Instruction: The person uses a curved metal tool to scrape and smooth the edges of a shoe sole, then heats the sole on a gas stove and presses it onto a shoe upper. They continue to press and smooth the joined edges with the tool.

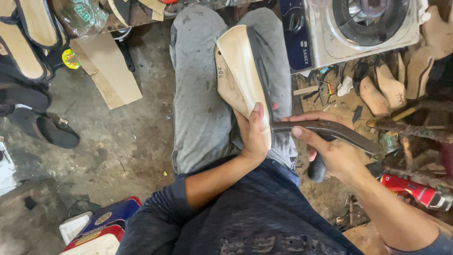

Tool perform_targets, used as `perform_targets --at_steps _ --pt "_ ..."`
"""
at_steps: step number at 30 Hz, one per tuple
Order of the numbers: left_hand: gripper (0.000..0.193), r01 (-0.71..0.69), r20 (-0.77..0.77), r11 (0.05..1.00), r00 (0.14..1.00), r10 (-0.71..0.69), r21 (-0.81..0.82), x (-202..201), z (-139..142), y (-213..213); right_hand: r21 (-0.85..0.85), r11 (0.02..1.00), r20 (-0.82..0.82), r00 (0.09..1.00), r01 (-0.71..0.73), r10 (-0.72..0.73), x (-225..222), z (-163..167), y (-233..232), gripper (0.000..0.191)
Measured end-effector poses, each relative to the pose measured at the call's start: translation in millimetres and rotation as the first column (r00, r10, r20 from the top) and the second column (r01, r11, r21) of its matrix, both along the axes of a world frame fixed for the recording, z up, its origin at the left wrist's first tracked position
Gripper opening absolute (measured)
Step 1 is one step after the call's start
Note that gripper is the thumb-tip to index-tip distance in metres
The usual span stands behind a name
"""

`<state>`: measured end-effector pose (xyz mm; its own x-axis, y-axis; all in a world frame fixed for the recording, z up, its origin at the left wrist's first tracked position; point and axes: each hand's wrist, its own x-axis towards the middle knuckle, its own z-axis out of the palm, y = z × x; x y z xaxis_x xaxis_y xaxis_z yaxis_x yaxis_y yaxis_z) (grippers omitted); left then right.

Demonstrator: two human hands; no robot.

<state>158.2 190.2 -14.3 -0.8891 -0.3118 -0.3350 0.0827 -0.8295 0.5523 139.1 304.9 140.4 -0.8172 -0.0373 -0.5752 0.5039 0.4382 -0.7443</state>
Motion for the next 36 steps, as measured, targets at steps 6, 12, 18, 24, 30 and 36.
perform_targets --at_steps 6,12,18,24,30,36 --pt "0.062 0.039 -0.004 0.999 0.999 -0.039 -0.014 0 -2 -6 -0.08 0.989 0.022 0.992 0.122 -0.121 5 -5 -13 0.029" --pt "0.066 0.062 0.021 0.997 0.998 -0.061 -0.045 -1 1 -7 -0.158 0.961 -0.044 0.971 0.225 -0.235 11 -18 -18 0.032" --pt "0.069 0.131 0.037 0.991 0.991 -0.132 0.015 2 0 -10 -0.036 0.989 -0.077 0.986 0.145 -0.147 -6 -14 -15 0.034" --pt "0.071 0.126 0.094 0.989 0.988 -0.119 -0.075 3 -5 -11 -0.096 0.977 0.04 0.981 0.192 -0.189 -28 -17 -15 0.032" --pt "0.071 0.157 0.079 0.985 0.985 -0.151 -0.066 2 -4 -15 -0.244 0.941 0.073 0.972 0.235 -0.224 -57 -30 -21 0.028" --pt "0.064 0.16 0.048 0.98 0.987 -0.155 -0.117 1 -3 -20 -0.249 0.95 -0.008 0.98 0.19 -0.198 -81 -31 -33 0.025"
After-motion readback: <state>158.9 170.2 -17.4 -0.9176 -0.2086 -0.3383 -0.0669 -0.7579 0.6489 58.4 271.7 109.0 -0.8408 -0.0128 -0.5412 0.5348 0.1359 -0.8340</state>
